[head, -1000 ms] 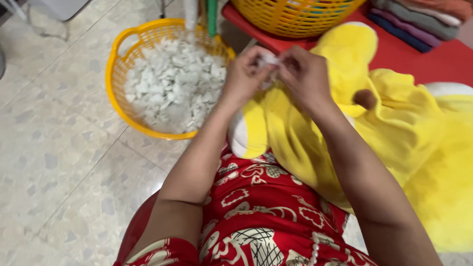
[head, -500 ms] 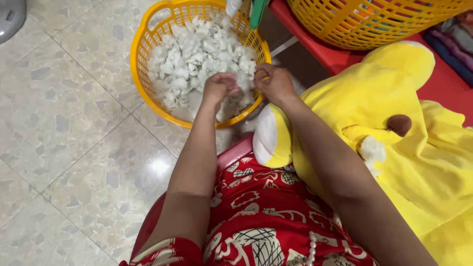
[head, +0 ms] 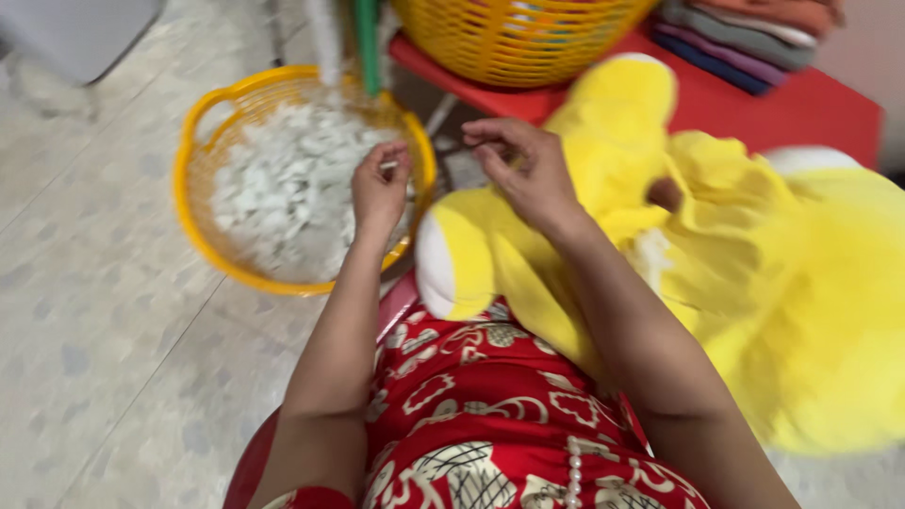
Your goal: The person repeatedly takes handfuls of white stuffing from a yellow basket and inserts them into the opening of a large yellow plush toy. The person continues to pack the stuffing into the toy's body throughout the clip.
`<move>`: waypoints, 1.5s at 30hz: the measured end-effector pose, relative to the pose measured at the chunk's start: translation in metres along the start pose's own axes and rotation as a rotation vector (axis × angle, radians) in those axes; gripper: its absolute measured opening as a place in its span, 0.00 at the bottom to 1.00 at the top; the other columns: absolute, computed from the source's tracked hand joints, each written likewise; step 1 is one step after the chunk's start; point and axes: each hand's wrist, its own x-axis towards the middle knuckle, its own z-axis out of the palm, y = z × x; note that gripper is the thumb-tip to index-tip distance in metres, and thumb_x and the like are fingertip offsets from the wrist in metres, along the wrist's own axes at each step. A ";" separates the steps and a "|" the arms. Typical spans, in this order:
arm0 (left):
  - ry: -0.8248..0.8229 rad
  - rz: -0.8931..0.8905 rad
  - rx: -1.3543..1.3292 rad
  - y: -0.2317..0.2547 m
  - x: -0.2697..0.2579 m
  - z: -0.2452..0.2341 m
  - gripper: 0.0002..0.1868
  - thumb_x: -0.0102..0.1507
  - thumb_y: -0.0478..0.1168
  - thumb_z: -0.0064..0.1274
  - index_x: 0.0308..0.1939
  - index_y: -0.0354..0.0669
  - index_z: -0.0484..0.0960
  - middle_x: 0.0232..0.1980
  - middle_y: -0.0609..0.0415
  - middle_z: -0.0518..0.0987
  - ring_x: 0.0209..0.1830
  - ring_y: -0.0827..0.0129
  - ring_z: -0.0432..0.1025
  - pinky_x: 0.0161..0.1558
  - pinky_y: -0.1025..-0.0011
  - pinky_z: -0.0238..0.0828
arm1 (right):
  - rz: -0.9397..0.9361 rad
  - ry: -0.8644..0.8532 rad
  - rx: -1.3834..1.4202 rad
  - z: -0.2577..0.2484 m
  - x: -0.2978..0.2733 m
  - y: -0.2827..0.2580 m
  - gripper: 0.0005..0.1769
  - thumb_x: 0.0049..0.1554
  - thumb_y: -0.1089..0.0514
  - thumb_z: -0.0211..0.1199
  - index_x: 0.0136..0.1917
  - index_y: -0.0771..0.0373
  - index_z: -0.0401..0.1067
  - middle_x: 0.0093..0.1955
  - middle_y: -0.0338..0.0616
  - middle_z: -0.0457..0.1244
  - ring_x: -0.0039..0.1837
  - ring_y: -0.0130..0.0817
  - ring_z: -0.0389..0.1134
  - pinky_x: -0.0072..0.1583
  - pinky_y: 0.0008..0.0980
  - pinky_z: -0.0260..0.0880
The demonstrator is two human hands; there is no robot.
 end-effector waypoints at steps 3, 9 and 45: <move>-0.116 0.253 -0.001 0.086 -0.032 0.033 0.10 0.70 0.33 0.55 0.55 0.38 0.82 0.48 0.52 0.84 0.42 0.70 0.80 0.46 0.74 0.76 | 0.116 0.173 0.032 -0.065 -0.043 -0.021 0.14 0.65 0.65 0.60 0.63 0.68 0.74 0.55 0.43 0.71 0.55 0.26 0.73 0.59 0.24 0.74; -0.570 0.513 -0.062 0.182 -0.102 0.098 0.10 0.68 0.35 0.54 0.53 0.39 0.82 0.48 0.50 0.82 0.45 0.66 0.81 0.50 0.70 0.79 | 0.396 0.440 -0.150 -0.133 -0.135 -0.039 0.14 0.65 0.61 0.63 0.63 0.66 0.77 0.51 0.45 0.69 0.49 0.27 0.69 0.53 0.27 0.70; -0.760 -0.085 0.037 0.100 -0.144 0.167 0.11 0.70 0.41 0.45 0.48 0.41 0.80 0.27 0.55 0.78 0.22 0.75 0.73 0.31 0.72 0.73 | 0.295 0.765 0.891 -0.136 -0.195 0.024 0.20 0.65 0.68 0.50 0.69 0.67 0.66 0.55 0.47 0.66 0.53 0.34 0.68 0.53 0.34 0.72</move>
